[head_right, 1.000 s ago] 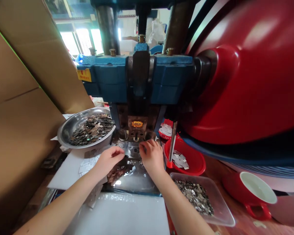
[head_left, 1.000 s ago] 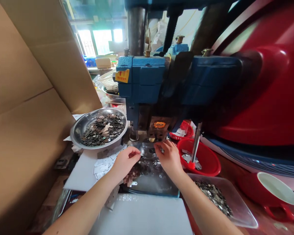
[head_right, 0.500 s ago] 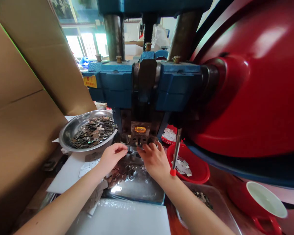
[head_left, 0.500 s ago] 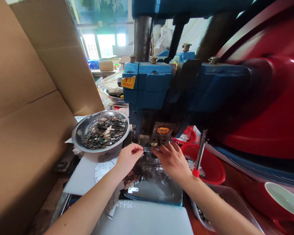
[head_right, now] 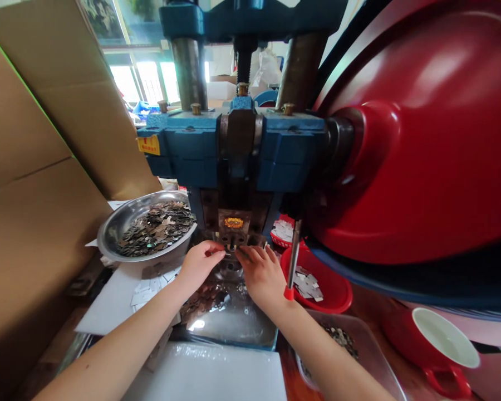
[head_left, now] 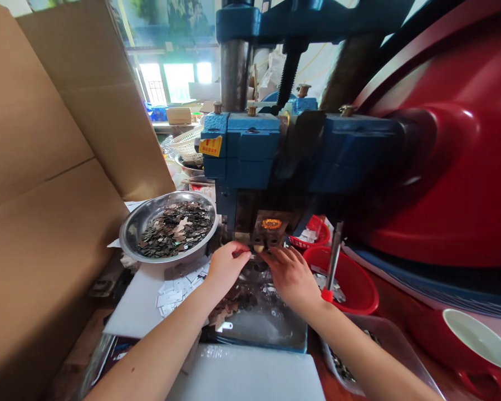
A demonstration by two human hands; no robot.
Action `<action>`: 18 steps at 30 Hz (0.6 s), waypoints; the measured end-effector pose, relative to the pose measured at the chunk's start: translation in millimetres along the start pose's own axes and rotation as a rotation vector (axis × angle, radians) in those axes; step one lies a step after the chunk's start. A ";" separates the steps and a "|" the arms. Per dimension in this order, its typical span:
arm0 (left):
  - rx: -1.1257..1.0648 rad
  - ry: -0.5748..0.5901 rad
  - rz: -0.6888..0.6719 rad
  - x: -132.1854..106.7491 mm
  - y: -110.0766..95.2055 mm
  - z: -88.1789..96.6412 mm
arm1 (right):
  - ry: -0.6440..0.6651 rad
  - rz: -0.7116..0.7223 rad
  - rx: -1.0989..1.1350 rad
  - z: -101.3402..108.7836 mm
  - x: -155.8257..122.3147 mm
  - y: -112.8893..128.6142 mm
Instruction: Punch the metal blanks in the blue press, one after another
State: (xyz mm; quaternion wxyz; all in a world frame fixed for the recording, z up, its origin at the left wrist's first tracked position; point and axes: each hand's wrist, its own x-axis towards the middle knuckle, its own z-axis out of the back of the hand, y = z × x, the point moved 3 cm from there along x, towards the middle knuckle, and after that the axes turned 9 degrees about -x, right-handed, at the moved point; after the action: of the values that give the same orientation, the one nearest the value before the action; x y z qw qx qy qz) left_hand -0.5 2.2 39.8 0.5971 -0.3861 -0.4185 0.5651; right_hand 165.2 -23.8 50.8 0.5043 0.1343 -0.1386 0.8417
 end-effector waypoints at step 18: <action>0.165 -0.036 -0.103 10.2 17.7 -10.1 | -0.018 -0.001 -0.086 -5.7 -2.9 3.0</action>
State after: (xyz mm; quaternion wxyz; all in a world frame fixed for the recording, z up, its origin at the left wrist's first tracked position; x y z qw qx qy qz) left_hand 2.8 13.6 20.3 0.6475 -0.3033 -0.4003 0.5732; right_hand 163.3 -25.4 44.2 0.5089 0.1202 -0.1791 0.8333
